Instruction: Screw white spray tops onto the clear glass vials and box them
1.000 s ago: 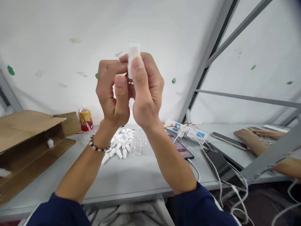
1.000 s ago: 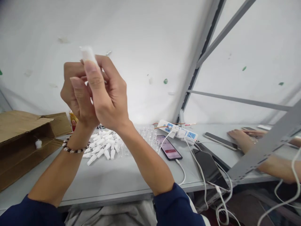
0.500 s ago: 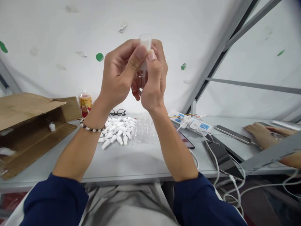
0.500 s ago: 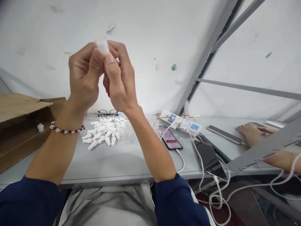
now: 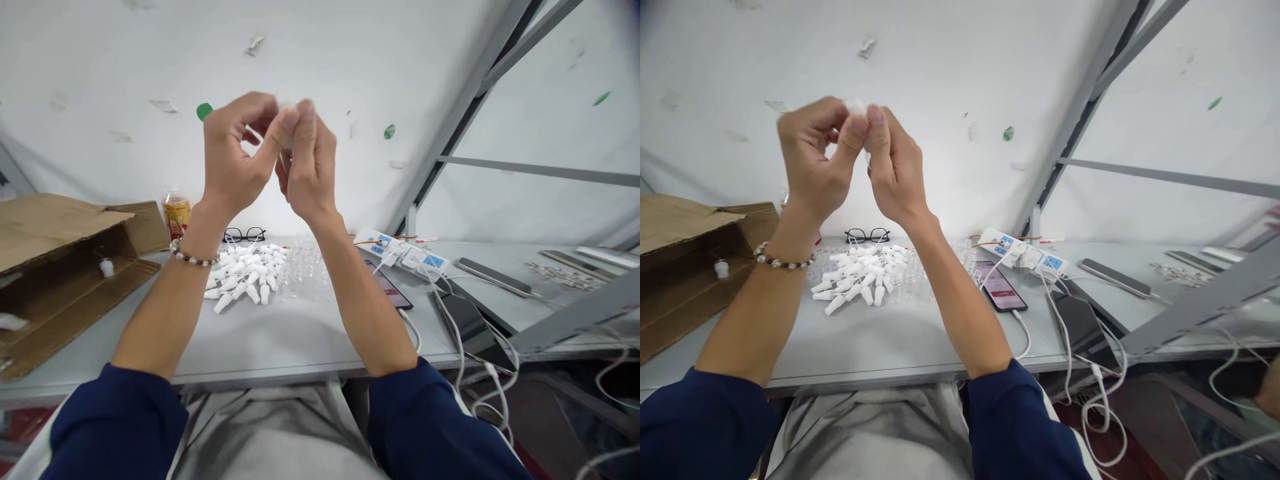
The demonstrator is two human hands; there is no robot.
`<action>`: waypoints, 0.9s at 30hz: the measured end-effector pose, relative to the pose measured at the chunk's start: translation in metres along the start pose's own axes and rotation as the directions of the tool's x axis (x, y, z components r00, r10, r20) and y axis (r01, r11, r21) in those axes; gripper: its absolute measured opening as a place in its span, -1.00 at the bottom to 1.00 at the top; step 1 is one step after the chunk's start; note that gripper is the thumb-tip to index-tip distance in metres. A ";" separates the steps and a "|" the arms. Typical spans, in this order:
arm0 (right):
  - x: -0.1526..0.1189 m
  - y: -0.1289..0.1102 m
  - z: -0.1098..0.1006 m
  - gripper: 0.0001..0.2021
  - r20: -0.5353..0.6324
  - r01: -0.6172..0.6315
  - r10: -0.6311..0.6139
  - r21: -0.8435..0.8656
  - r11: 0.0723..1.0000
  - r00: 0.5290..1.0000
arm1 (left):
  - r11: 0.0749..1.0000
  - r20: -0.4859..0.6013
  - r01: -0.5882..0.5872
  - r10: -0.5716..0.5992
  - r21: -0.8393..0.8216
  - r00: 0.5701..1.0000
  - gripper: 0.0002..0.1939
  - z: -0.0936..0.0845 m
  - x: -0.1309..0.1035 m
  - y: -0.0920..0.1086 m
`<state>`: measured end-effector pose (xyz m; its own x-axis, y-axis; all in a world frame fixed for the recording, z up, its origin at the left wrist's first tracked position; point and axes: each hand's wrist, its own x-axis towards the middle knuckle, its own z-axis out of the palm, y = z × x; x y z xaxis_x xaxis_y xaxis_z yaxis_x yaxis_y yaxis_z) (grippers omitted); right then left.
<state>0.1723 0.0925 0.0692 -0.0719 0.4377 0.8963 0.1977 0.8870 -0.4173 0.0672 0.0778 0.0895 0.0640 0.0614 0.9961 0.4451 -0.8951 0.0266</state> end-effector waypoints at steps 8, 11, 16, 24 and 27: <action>-0.002 0.060 0.008 -0.36 0.321 -0.122 0.216 -0.287 0.950 0.922 | 0.864 0.337 0.281 -0.435 0.418 0.835 -0.50 -0.003 -0.037 -0.071; -0.002 0.068 0.008 -0.36 0.360 -0.112 0.223 -0.305 0.946 0.906 | 0.851 0.408 0.342 -0.498 0.397 0.765 -0.45 -0.002 -0.041 -0.077; -0.004 0.067 0.004 -0.37 0.428 -0.086 0.192 -0.254 0.963 0.883 | 0.835 0.509 0.470 -0.548 0.285 0.664 -0.48 -0.003 -0.040 -0.078; -0.004 0.059 0.000 -0.39 0.452 -0.019 0.164 -0.307 0.951 0.877 | 0.797 0.607 0.585 -0.543 0.154 0.580 -0.57 -0.005 -0.045 -0.086; -0.004 0.059 0.000 -0.40 0.452 0.002 0.155 -0.329 0.944 0.878 | 0.784 0.619 0.605 -0.544 0.136 0.566 -0.56 -0.005 -0.046 -0.085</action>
<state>0.1847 0.1435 0.0409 -0.4745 0.5888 0.6543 0.5078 0.7903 -0.3429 0.0224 0.1487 0.0414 0.3471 0.7956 0.4965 0.5097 -0.6045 0.6123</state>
